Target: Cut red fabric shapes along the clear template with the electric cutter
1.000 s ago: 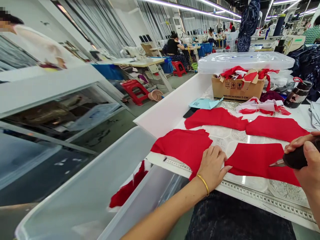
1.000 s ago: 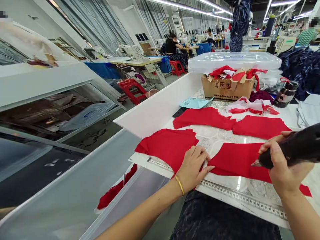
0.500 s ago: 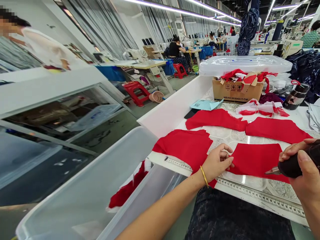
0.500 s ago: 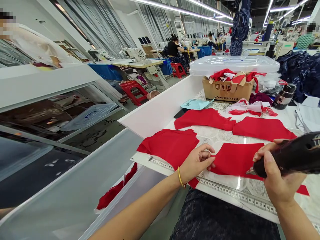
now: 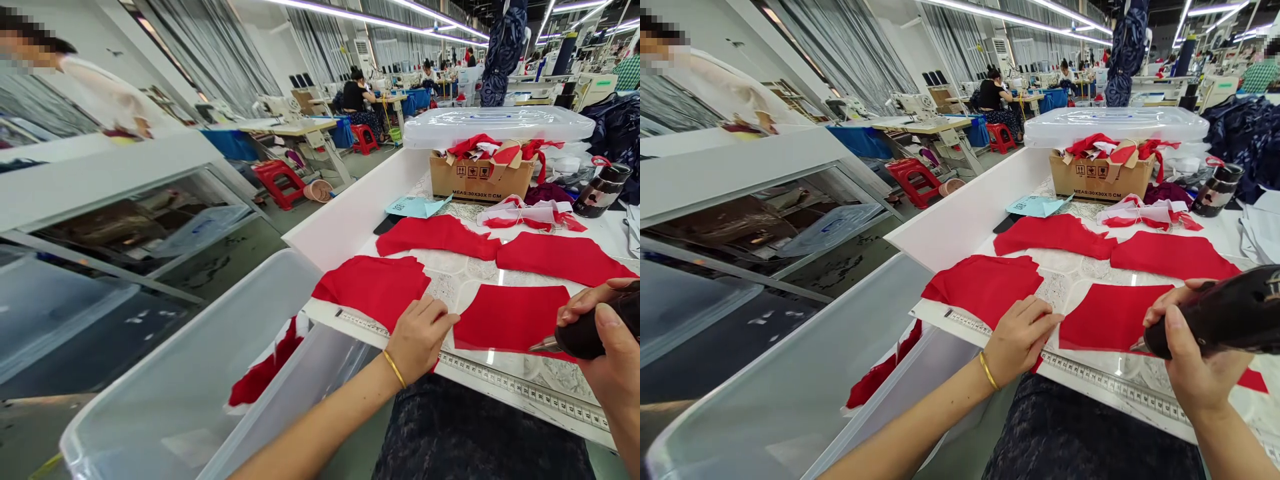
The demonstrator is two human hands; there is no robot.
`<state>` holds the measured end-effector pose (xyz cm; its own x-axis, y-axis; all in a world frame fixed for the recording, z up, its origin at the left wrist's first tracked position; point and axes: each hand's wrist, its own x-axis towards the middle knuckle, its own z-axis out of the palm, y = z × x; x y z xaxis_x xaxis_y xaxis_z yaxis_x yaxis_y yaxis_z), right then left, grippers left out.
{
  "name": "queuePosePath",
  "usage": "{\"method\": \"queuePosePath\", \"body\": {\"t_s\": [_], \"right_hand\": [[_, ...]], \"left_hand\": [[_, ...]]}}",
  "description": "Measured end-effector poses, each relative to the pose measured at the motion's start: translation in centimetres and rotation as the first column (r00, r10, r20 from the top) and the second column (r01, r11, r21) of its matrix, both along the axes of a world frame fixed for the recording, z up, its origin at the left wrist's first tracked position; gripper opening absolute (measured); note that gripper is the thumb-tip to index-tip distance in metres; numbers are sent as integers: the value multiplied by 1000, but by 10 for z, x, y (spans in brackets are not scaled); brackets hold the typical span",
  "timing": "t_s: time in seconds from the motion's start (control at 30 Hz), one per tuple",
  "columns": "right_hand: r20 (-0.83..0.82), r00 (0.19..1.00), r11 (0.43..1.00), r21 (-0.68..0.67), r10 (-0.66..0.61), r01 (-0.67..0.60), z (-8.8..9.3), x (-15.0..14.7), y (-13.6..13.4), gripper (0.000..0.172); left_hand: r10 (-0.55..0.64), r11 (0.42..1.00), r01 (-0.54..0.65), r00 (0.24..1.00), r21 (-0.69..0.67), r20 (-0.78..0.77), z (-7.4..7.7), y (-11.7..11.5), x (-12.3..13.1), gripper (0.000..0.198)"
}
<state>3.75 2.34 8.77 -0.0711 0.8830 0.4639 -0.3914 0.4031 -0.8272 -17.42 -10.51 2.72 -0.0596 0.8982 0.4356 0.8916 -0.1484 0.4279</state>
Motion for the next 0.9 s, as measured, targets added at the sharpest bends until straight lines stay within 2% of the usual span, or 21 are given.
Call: {"method": "queuePosePath", "body": {"t_s": [0.07, 0.13, 0.23, 0.37, 0.5, 0.6, 0.7, 0.77, 0.83, 0.9], "right_hand": [[-10, 1000, 1000, -4, 18, -19, 0, -3, -3, 32], [-17, 999, 999, -13, 35, -35, 0, -5, -5, 32], [-25, 999, 999, -29, 45, -46, 0, -8, -7, 34], [-24, 999, 998, -39, 44, -45, 2, -10, -10, 36], [-32, 999, 998, -48, 41, -43, 3, -10, -11, 38], [-39, 999, 997, -68, 35, -37, 1, -8, -10, 38], [-32, 999, 997, -65, 29, -31, 1, -8, -8, 37], [-28, 999, 997, -69, 31, -33, 0, -8, -7, 36], [-27, 999, 997, -74, 33, -35, 0, -8, -7, 36], [-27, 999, 996, -73, 41, -43, 1, -9, -8, 36]], "left_hand": [[-56, 994, 82, 954, 78, -294, -1, -4, -2, 23], [-59, 980, 140, 885, 142, -462, 1, -6, -3, 23], [-103, 959, 238, 800, 155, -592, 7, -2, -5, 23], [-240, 926, 374, 693, 54, -680, 9, 12, -8, 21], [-323, 913, 408, 751, 21, -576, 0, 28, -11, 25], [-291, 933, 359, 808, 36, -512, -6, 33, -12, 31], [-241, 954, 293, 874, 63, -421, -4, 29, -13, 38], [-217, 961, 263, 912, 88, -348, -2, 23, -17, 35], [-217, 960, 263, 914, 93, -342, -1, 16, -21, 26], [-237, 955, 288, 878, 65, -416, -2, 9, -27, 29]]}}
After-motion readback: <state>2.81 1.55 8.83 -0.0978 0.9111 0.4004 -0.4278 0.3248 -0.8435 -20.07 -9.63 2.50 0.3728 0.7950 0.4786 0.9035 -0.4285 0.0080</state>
